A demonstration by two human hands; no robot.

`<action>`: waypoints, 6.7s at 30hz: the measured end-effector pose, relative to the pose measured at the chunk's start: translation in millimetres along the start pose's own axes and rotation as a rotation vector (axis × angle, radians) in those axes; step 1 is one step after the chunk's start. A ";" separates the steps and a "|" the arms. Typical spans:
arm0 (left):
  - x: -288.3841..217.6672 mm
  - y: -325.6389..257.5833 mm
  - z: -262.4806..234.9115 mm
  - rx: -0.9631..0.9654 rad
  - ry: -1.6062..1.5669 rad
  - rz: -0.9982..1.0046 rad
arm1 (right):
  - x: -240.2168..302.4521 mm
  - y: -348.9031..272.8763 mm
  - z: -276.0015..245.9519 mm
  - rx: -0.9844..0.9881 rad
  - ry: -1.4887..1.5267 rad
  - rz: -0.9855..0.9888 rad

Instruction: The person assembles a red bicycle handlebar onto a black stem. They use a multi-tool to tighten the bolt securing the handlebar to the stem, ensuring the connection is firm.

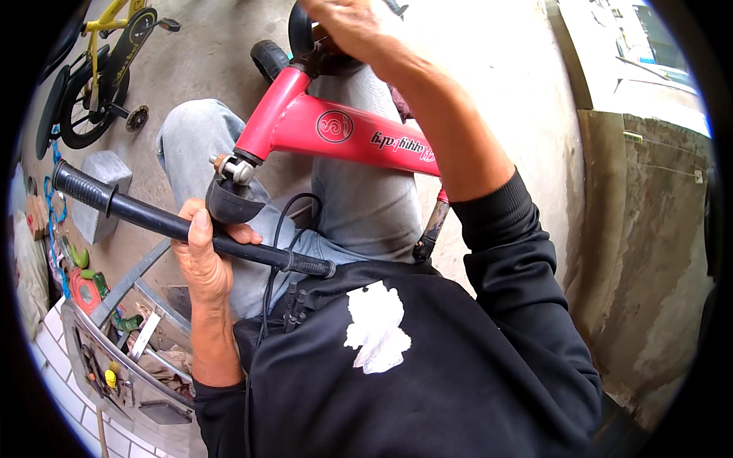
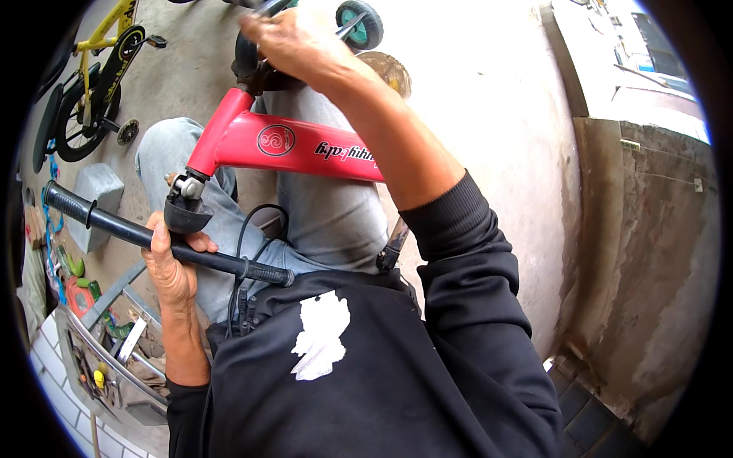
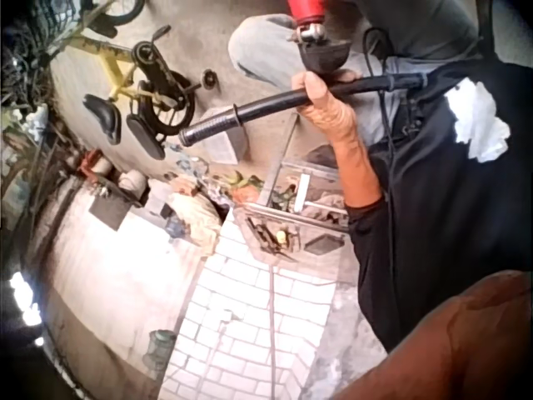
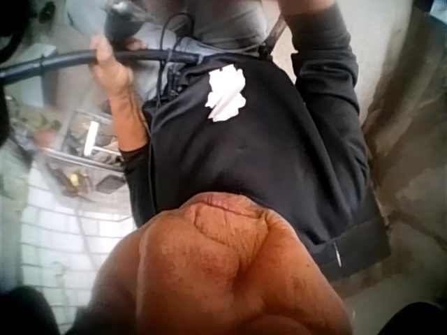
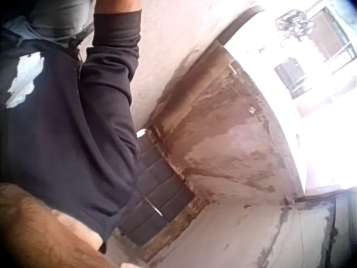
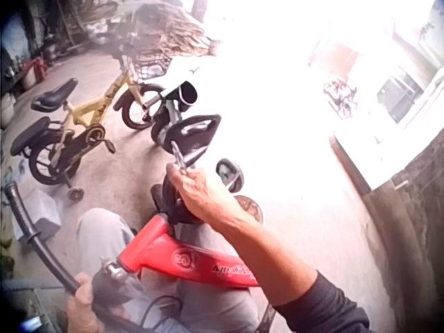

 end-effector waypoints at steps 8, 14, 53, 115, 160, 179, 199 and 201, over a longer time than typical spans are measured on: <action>2.6 4.0 1.6 -0.037 0.024 -0.013 | 3.1 4.5 16.2 -0.188 -0.253 0.053; 1.8 1.1 2.9 -0.063 0.044 -0.001 | 6.7 1.3 13.1 -0.231 -0.243 0.032; 14.2 -2.2 -13.7 -0.022 0.030 -0.025 | -70.1 -80.0 -3.6 -0.390 0.063 0.060; -18.8 19.7 30.7 -0.135 0.835 0.230 | -27.3 -150.1 40.8 -0.369 0.333 0.004; -35.7 -13.8 17.0 -0.046 0.699 0.571 | -71.2 -148.9 -1.0 -0.351 -0.377 -0.011; 14.6 -14.1 -2.7 -0.043 -0.264 -0.134 | -74.7 -151.4 4.7 -0.405 -0.372 -0.084; -0.4 2.4 26.3 0.147 -0.206 -0.051 | -80.5 -150.8 3.4 -0.338 -0.268 -0.014; -4.8 2.2 30.6 0.147 -0.216 -0.057 | -81.0 -151.4 2.6 -0.322 -0.249 0.003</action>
Point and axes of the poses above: each hand's wrist, its own y-axis towards the middle knuckle, its own z-axis out of the palm, x = y × z, the point moved 6 cm from there along y, towards the middle knuckle, and after that the axes turned 13 degrees about -y, right-handed, at the moved point
